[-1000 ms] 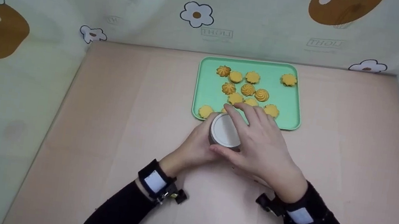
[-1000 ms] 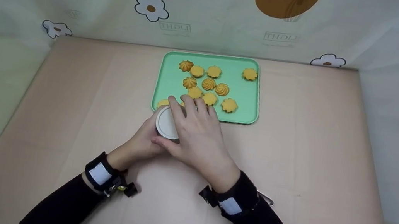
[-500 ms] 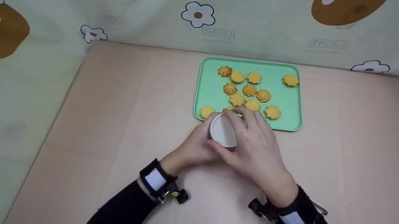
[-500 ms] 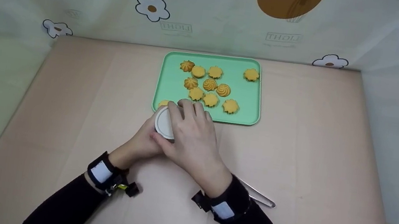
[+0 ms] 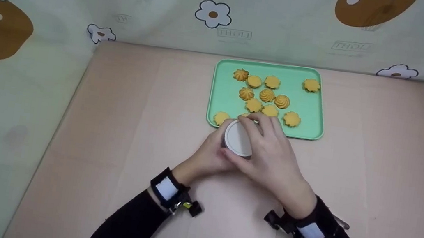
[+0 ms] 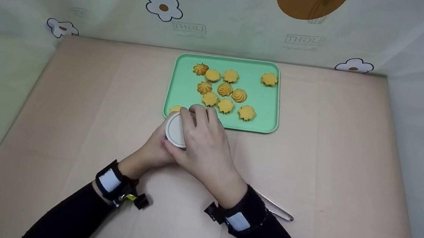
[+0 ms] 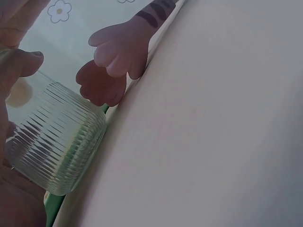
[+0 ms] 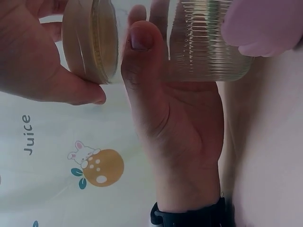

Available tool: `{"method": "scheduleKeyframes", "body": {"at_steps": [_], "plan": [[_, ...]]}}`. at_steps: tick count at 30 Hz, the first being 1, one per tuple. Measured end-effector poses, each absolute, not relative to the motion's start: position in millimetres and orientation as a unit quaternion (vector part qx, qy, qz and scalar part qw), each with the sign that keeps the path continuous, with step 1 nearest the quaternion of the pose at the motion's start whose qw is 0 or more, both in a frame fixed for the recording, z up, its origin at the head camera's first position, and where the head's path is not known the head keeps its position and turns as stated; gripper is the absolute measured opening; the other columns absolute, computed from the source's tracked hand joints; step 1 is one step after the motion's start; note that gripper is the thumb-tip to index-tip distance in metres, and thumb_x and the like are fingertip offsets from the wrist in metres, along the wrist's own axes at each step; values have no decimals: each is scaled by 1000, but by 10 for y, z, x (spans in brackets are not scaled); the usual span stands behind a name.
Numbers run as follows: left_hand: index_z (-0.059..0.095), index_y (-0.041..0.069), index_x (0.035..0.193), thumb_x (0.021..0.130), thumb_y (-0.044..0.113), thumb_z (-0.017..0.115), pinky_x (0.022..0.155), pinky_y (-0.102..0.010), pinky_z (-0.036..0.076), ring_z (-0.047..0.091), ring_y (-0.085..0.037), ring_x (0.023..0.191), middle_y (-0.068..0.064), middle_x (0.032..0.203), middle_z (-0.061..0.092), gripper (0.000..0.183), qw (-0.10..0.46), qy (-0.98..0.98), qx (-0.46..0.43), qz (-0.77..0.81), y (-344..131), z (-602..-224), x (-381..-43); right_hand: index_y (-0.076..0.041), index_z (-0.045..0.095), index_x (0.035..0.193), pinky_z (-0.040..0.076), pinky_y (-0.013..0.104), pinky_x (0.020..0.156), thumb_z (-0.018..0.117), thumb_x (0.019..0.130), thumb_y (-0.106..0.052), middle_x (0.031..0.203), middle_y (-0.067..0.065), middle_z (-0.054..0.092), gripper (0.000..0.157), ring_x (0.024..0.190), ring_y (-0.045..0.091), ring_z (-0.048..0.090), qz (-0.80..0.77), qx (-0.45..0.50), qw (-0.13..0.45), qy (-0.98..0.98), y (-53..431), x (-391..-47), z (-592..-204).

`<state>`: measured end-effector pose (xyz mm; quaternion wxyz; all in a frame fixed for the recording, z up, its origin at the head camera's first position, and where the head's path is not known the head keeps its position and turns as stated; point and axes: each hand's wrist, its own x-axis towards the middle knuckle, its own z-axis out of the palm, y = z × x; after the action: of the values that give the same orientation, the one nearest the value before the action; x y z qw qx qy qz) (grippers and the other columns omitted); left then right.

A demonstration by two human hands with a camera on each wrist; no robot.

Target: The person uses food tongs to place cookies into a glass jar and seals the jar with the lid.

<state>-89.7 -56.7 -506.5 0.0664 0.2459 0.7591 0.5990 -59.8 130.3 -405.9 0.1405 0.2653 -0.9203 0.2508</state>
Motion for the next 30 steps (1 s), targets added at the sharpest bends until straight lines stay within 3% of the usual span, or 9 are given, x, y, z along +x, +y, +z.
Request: {"method": "scheduleKeyframes", "body": {"at_steps": [18,30], "plan": [[44,7,162,81,25,96,125,-42,41,53,-21,147,-10,159,57,99,62,769,248,586,-573,-5032,-886,-2,66,142,54,47,102,90,90,-49,141,15,62,74,122,34,53,282,286,84,-912,1387,-666,-4022],[36,6,166,80,13,93,128,-41,37,51,-20,149,-8,163,53,103,89,744,259,610,-565,-5026,-888,-9,63,151,50,48,111,84,90,-30,151,5,59,68,138,27,49,307,367,35,-878,1490,-735,-3996]]}}
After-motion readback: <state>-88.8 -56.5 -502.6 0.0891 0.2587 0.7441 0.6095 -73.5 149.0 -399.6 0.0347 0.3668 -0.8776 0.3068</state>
